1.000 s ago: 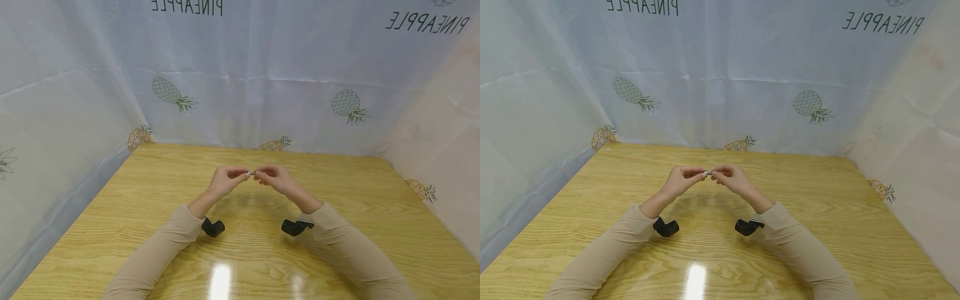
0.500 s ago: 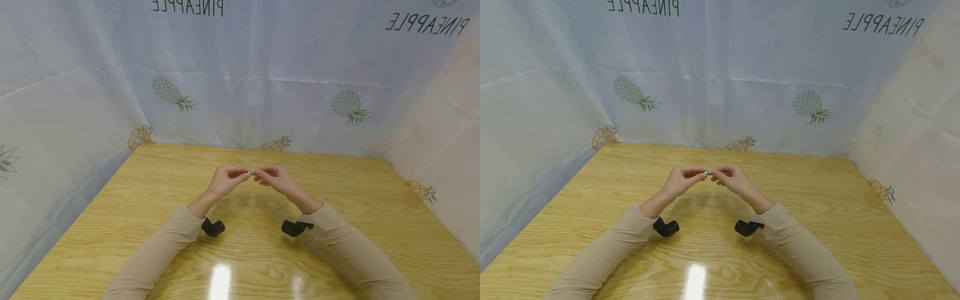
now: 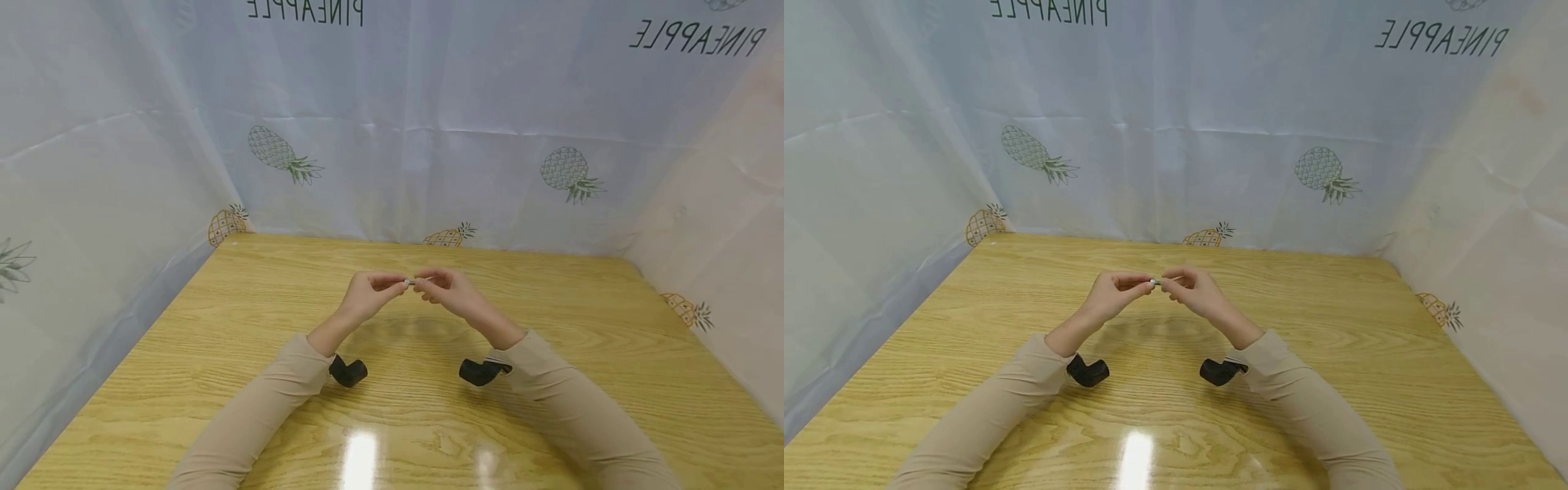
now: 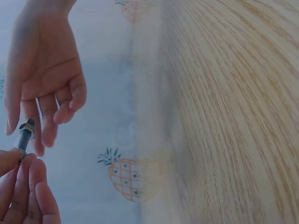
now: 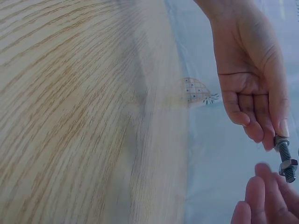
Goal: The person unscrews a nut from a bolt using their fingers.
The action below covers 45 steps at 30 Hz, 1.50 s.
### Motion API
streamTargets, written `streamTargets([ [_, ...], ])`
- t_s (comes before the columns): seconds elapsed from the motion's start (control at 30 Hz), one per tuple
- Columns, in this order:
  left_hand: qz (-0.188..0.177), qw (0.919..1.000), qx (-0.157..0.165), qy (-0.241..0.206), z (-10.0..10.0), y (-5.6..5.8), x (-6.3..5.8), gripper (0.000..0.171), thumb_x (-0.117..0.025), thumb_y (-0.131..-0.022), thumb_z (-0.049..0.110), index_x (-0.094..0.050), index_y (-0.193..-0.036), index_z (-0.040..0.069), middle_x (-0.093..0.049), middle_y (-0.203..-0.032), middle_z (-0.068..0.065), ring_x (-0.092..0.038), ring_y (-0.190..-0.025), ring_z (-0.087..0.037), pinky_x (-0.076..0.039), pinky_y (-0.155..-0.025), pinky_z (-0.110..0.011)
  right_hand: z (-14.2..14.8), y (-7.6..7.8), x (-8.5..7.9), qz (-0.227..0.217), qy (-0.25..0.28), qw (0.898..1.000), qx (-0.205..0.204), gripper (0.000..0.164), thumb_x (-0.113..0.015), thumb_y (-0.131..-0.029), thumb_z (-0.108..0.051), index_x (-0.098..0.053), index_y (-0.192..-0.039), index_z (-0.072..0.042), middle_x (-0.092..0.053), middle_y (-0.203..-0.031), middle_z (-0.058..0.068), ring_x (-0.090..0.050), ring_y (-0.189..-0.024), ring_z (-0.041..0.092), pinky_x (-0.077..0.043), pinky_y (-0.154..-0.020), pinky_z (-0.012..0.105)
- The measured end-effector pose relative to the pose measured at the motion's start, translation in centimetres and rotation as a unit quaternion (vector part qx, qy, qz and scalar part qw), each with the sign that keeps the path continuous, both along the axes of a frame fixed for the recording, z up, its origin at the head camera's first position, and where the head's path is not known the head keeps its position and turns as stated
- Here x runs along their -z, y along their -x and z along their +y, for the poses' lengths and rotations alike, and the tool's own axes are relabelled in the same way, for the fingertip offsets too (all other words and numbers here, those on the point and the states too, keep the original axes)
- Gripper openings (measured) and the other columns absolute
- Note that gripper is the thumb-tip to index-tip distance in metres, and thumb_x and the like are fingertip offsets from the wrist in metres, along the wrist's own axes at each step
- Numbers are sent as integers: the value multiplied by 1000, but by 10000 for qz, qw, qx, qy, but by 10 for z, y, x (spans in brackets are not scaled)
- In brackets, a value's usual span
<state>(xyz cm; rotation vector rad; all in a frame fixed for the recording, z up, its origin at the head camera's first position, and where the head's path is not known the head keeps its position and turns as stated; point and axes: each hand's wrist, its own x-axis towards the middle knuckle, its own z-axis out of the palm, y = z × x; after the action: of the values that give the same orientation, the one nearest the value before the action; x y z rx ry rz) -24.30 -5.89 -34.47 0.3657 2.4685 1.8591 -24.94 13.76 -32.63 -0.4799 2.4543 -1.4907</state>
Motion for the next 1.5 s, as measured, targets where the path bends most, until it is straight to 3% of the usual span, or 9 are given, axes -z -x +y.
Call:
streamTargets([
  [0.13, -4, 10000, -3, 20, 0, 0, 0, 28, -65, -88, 24, -70, -112, 8, -69, -111, -12, -66, -101, -23, -53, -89, -37, 0, 1, 1, 14, -30, 10000, -9, 40, -50, -97, -34, -58, -122, -4, -65, -113, 17, -59, -106, 36, -48, -94, 47],
  [0.4, -79, 9999, 37, -97, 0, 0, 1, 31, -66, -88, 23, -68, -114, 6, -67, -115, -15, -65, -105, -26, -52, -92, -37, 1, 0, 2, 123, 112, 9998, 95, 34, -61, -91, -20, -57, -122, -6, -58, -122, 17, -57, -110, 31, -45, -97, 51],
  [0.6, -65, 10000, -24, -49, 0, 1, 1, 30, -66, -88, 24, -69, -112, 7, -69, -113, -13, -66, -103, -24, -53, -90, -37, 0, 1, 2, 23, 47, 10000, 52, 42, -55, -95, -31, -52, -130, -8, -60, -123, 17, -57, -110, 35, -47, -96, 49],
  [0.73, -38, 10000, -45, -21, 0, 1, 1, 28, -66, -88, 23, -70, -110, 8, -69, -111, -12, -66, -102, -23, -53, -90, -37, 0, 2, 2, -50, -75, 9999, 51, 45, -49, -97, -36, -55, -128, -4, -64, -117, 19, -58, -108, 37, -49, -95, 45],
  [0.9, 47, 10000, -5, -33, -1, 1, 2, 27, -66, -88, 22, -70, -110, 7, -70, -110, -13, -67, -100, -24, -54, -89, -36, 1, 2, 3, 66, -4, 9999, 95, 35, -57, -94, -25, -58, -122, -4, -62, -119, 18, -58, -108, 34, -46, -96, 49],
  [1.03, 111, 9999, 11, -67, -1, 1, 3, 28, -66, -88, 21, -70, -110, 6, -70, -110, -14, -67, -99, -24, -54, -87, -35, 1, 1, 2, 133, 131, 9998, 77, 38, -62, -91, -18, -55, -125, -3, -57, -124, 18, -57, -110, 31, -45, -97, 50],
  [1.17, 106, 9999, 2, -47, -1, 1, 3, 28, -66, -88, 22, -70, -110, 6, -70, -109, -15, -68, -99, -23, -54, -87, -35, 1, 1, 2, 112, 108, 9999, 12, 43, -58, -93, -25, -51, -130, -4, -58, -125, 18, -57, -110, 33, -45, -97, 51],
  [1.3, 84, 10000, -30, -26, -1, 1, 3, 28, -66, -88, 22, -70, -110, 6, -70, -109, -14, -68, -99, -23, -54, -87, -36, 1, 1, 2, 30, 0, 10000, 30, 41, -53, -96, -32, -56, -125, -3, -64, -117, 19, -59, -106, 35, -47, -95, 49],
  [1.5, 85, 9999, -32, -76, -1, 2, 4, 28, -66, -88, 21, -70, -110, 5, -69, -110, -15, -68, -99, -24, -54, -87, -35, 1, 1, 3, 91, 92, 9999, 92, 33, -59, -93, -22, -58, -121, -5, -60, -120, 18, -59, -108, 32, -46, -96, 50],
])
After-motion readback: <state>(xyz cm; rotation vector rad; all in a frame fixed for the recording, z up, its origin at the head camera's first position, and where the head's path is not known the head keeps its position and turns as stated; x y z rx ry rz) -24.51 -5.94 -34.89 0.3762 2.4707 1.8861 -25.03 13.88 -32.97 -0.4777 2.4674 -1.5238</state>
